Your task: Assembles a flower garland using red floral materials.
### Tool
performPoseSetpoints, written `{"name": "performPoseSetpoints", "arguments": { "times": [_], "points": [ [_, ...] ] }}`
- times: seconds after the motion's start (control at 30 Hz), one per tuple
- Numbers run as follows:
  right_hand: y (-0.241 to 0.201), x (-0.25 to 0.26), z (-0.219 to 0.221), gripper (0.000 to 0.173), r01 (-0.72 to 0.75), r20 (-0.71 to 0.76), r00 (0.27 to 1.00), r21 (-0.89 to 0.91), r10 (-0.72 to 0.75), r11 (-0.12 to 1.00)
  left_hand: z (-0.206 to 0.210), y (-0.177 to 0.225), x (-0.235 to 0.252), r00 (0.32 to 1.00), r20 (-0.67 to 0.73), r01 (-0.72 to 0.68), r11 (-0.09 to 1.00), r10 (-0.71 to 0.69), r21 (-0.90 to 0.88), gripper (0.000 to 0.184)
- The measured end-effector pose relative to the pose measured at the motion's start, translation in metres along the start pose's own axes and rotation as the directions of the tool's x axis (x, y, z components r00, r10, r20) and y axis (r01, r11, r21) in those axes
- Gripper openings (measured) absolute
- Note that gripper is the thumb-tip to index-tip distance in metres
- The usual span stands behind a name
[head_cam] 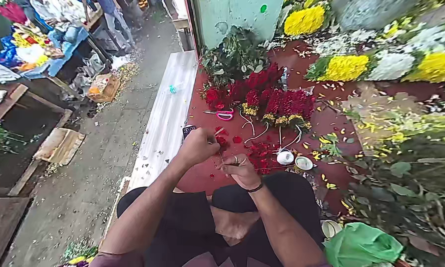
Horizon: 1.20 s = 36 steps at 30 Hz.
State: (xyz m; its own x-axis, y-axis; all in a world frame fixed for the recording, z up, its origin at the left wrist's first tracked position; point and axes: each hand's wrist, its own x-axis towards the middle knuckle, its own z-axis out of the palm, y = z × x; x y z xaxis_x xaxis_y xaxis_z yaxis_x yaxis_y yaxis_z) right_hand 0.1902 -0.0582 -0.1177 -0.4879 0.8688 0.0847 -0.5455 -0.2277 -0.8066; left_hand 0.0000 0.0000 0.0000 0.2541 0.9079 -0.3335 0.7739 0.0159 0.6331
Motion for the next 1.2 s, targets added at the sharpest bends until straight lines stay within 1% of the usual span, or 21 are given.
{"name": "performPoseSetpoints", "arguments": {
  "times": [0.1, 0.2, 0.27, 0.37, 0.43, 0.47, 0.5, 0.53, 0.57, 0.6, 0.67, 0.7, 0.73, 0.77, 0.8, 0.87, 0.93, 1.0, 1.07, 1.13, 1.2],
  "points": [
    [0.002, 0.002, -0.004, 0.012, -0.054, -0.114, 0.992, -0.048, 0.048, 0.997, -0.009, -0.032, -0.012, 0.986, 0.140, 0.083, 0.996, -0.086, 0.033, 0.020],
    [0.006, 0.004, -0.008, 0.011, -0.135, -0.181, 0.977, -0.097, 0.115, 0.986, -0.016, -0.045, -0.025, 0.956, 0.260, 0.118, 0.989, -0.138, 0.090, 0.021],
    [0.004, 0.006, -0.003, 0.010, -0.138, -0.132, 0.984, -0.159, 0.118, 0.978, -0.017, -0.041, -0.029, 0.939, 0.284, 0.151, 0.974, -0.194, 0.168, 0.021],
    [-0.007, 0.005, 0.008, 0.011, -0.081, 0.036, 0.995, -0.289, 0.095, 0.954, -0.013, -0.022, -0.027, 0.909, 0.283, 0.185, 0.905, -0.306, 0.384, 0.021],
    [-0.011, 0.003, 0.011, 0.009, -0.031, 0.073, 0.996, -0.334, 0.059, 0.942, -0.009, -0.002, -0.027, 0.876, 0.344, 0.134, 0.856, -0.338, 0.500, 0.022],
    [-0.012, 0.003, 0.011, 0.008, -0.016, 0.062, 0.997, -0.340, 0.040, 0.940, -0.007, 0.009, -0.028, 0.856, 0.404, 0.068, 0.846, -0.321, 0.529, 0.022],
    [-0.013, 0.003, 0.010, 0.007, -0.014, 0.045, 0.999, -0.328, 0.030, 0.945, -0.007, 0.021, -0.031, 0.835, 0.479, -0.028, 0.847, -0.272, 0.530, 0.021],
    [-0.013, 0.003, 0.009, 0.006, -0.018, 0.021, 0.999, -0.298, 0.026, 0.954, -0.008, 0.033, -0.034, 0.805, 0.563, -0.137, 0.864, -0.189, 0.485, 0.019],
    [-0.014, 0.003, 0.007, 0.004, -0.032, -0.001, 0.999, -0.242, 0.032, 0.970, -0.011, 0.043, -0.035, 0.775, 0.628, -0.241, 0.885, -0.071, 0.398, 0.015],
    [-0.013, 0.003, 0.005, 0.001, -0.045, -0.015, 0.999, -0.174, 0.043, 0.984, -0.013, 0.051, -0.034, 0.753, 0.656, -0.306, 0.914, 0.061, 0.267, 0.012],
    [-0.004, 0.001, -0.004, 0.006, -0.060, -0.003, 0.998, -0.071, 0.060, 0.996, -0.015, 0.057, -0.023, 0.747, 0.596, -0.342, 0.939, 0.293, -0.033, 0.007],
    [0.007, -0.002, -0.011, 0.006, -0.044, 0.019, 0.999, -0.049, 0.045, 0.998, -0.016, 0.060, -0.014, 0.757, 0.549, -0.331, 0.932, 0.355, -0.145, 0.005],
    [0.017, -0.006, -0.017, 0.008, -0.012, 0.081, 0.997, -0.014, 0.013, 1.000, -0.015, 0.060, -0.005, 0.780, 0.489, -0.320, 0.921, 0.390, -0.223, 0.006],
    [0.008, -0.010, -0.006, 0.008, -0.097, 0.011, 0.995, 0.033, 0.097, 0.995, -0.014, 0.059, 0.004, 0.824, 0.425, -0.296, 0.924, 0.375, -0.241, 0.008],
    [-0.003, -0.008, 0.006, 0.006, -0.125, -0.060, 0.990, 0.085, 0.130, 0.989, -0.013, 0.057, 0.012, 0.873, 0.353, -0.278, 0.938, 0.336, -0.205, 0.009],
    [-0.013, -0.007, 0.005, 0.013, -0.072, -0.084, 0.993, 0.074, 0.078, 0.995, -0.012, 0.047, 0.024, 0.950, 0.207, -0.220, 0.972, 0.232, -0.078, 0.013],
    [-0.015, -0.006, -0.004, 0.013, -0.025, -0.095, 0.995, -0.003, 0.025, 1.000, -0.013, 0.027, 0.032, 0.983, 0.142, -0.126, 0.990, 0.117, 0.058, 0.015],
    [-0.026, -0.006, -0.005, 0.012, -0.079, -0.176, 0.983, -0.121, 0.057, 0.990, -0.016, 0.002, 0.029, 0.980, 0.199, -0.032, 0.985, -0.003, 0.171, 0.017],
    [-0.031, -0.004, -0.004, 0.013, -0.186, -0.226, 0.966, -0.279, 0.124, 0.942, -0.017, -0.022, 0.015, 0.935, 0.330, 0.042, 0.965, -0.128, 0.257, 0.021],
    [-0.023, -0.001, -0.005, 0.012, -0.202, -0.139, 0.977, -0.380, 0.160, 0.903, -0.014, -0.037, -0.007, 0.887, 0.407, 0.093, 0.949, -0.216, 0.302, 0.023],
    [-0.010, 0.002, -0.007, 0.011, -0.131, 0.045, 0.986, -0.402, 0.163, 0.906, -0.009, -0.050, -0.030, 0.885, 0.410, 0.121, 0.959, -0.221, 0.255, 0.023]
  ]
}}
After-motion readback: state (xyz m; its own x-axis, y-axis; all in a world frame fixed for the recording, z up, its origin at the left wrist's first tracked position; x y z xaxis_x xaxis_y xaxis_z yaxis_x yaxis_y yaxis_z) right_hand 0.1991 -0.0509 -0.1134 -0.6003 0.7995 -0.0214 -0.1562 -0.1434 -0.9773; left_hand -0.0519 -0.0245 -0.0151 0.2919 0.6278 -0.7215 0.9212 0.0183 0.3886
